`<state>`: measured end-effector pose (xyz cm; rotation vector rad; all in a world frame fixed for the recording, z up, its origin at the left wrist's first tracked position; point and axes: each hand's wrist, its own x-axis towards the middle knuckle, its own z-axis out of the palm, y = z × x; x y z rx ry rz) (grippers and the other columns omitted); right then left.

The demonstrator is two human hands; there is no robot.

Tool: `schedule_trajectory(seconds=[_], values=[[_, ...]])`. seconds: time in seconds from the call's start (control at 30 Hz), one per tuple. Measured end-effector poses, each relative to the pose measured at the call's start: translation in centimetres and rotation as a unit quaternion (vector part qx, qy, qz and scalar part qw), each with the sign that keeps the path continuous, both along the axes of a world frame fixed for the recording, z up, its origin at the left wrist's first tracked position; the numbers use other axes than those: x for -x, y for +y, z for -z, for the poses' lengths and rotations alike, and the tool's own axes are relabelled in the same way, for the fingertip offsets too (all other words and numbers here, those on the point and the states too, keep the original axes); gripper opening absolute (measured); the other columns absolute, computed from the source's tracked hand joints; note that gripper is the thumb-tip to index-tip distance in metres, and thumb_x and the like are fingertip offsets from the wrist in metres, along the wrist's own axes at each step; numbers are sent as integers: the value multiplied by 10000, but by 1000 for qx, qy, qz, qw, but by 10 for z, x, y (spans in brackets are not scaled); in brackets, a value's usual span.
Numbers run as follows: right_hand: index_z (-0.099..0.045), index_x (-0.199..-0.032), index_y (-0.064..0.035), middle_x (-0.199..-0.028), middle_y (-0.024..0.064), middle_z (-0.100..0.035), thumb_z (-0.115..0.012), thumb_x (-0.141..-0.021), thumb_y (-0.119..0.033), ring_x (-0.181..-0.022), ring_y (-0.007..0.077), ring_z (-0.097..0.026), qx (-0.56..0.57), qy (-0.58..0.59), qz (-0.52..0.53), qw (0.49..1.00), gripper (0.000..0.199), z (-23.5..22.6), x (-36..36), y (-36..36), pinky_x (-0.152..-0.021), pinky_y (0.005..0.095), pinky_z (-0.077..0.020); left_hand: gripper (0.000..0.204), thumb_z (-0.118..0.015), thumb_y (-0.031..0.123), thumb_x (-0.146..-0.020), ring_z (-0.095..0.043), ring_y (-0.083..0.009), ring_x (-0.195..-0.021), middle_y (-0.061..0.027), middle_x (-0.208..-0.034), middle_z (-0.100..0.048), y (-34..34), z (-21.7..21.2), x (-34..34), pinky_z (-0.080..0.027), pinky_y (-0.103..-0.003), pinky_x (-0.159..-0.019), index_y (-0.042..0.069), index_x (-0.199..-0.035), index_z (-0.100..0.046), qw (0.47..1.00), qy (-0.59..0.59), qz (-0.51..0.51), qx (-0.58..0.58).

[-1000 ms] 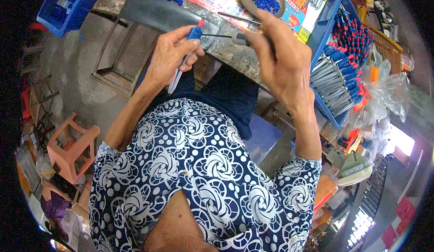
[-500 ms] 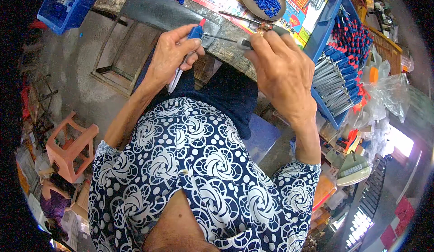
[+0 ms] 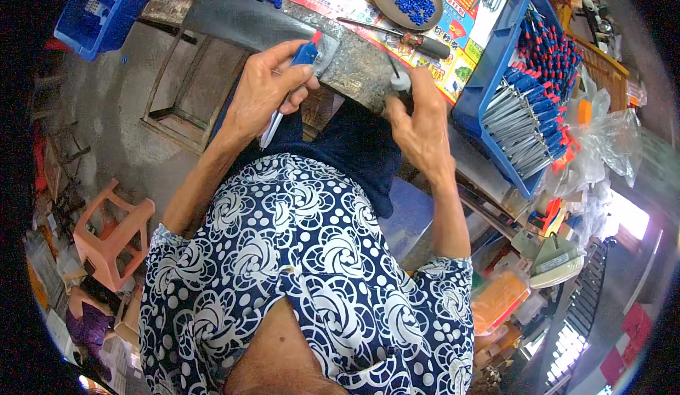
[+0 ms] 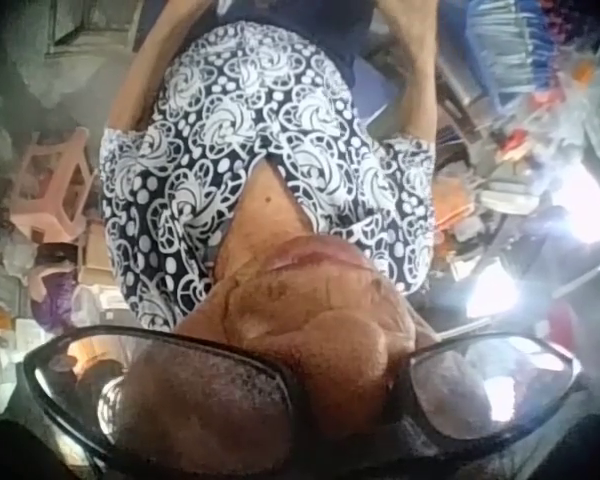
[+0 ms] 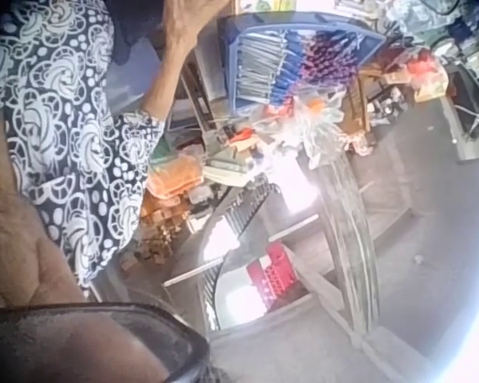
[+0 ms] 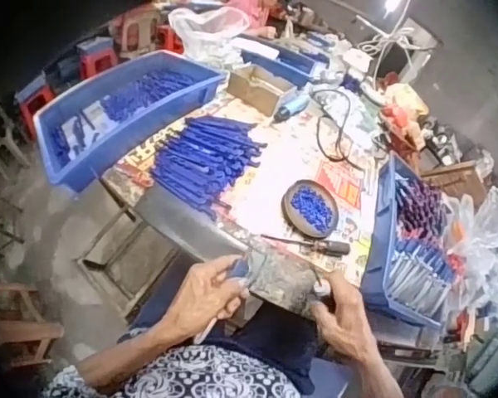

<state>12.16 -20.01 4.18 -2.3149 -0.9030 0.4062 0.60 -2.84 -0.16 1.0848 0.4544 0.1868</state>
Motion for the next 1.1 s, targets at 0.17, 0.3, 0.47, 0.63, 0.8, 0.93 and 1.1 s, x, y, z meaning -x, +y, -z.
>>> schedule_trajectory(seconds=[0.17,0.3,0.47,0.63,0.8,0.93,1.1], values=[[-595,-917,-31,-675,-43,-501,-585,-780,-60,-562,27,-416,-203,186,53,960,140,11,14,36,-494,172,-341,283,-500,44,-786,-427,-36,-480,-17,-605,-509,-4,-8,-1,-344,-183,-396,-43,-1054,-516,999,8,32,-35],[-606,-841,-21,-680,-26,-559,-617,-765,-62,-613,25,-479,-228,73,39,970,86,30,23,53,-531,182,-388,286,-503,42,-765,-437,-39,-487,2,-594,-503,-7,-11,-3,-365,-191,-432,-27,-1042,-520,997,5,33,-74],[-595,-848,-25,-690,2,-589,-623,-766,-69,-626,40,-510,-233,17,49,971,97,33,28,56,-561,198,-423,276,-501,41,-759,-450,-45,-492,-1,-593,-508,-8,-8,-4,-377,-202,-441,-22,-1026,-523,995,5,31,-92],[-576,-821,-23,-677,19,-587,-631,-764,-73,-612,50,-525,-229,-28,45,972,94,42,27,53,-551,211,-437,258,-492,37,-746,-472,-80,-487,-33,-572,-513,-11,-9,-4,-397,-242,-448,-27,-995,-517,992,16,31,-118],[-551,-800,-17,-653,28,-567,-600,-779,-47,-594,66,-541,-232,-42,-9,972,61,46,27,53,-530,219,-435,256,-482,27,-743,-485,-117,-478,-95,-562,-511,-12,-9,-1,-406,-288,-455,-39,-989,-503,983,27,25,-179],[-542,-796,-18,-657,43,-571,-594,-777,-48,-571,87,-548,-221,-62,-11,973,63,43,30,53,-515,231,-436,266,-475,18,-742,-513,-167,-479,-163,-571,-506,-14,-9,0,-409,-324,-465,-52,-998,-490,968,13,13,-250],[-535,-791,-21,-625,41,-555,-593,-768,-71,-524,101,-521,-226,-92,-7,970,80,44,32,55,-485,245,-421,283,-471,18,-745,-549,-211,-506,-198,-603,-524,-13,-14,2,-415,-340,-486,-53,-1019,-487,960,8,7,-279]])
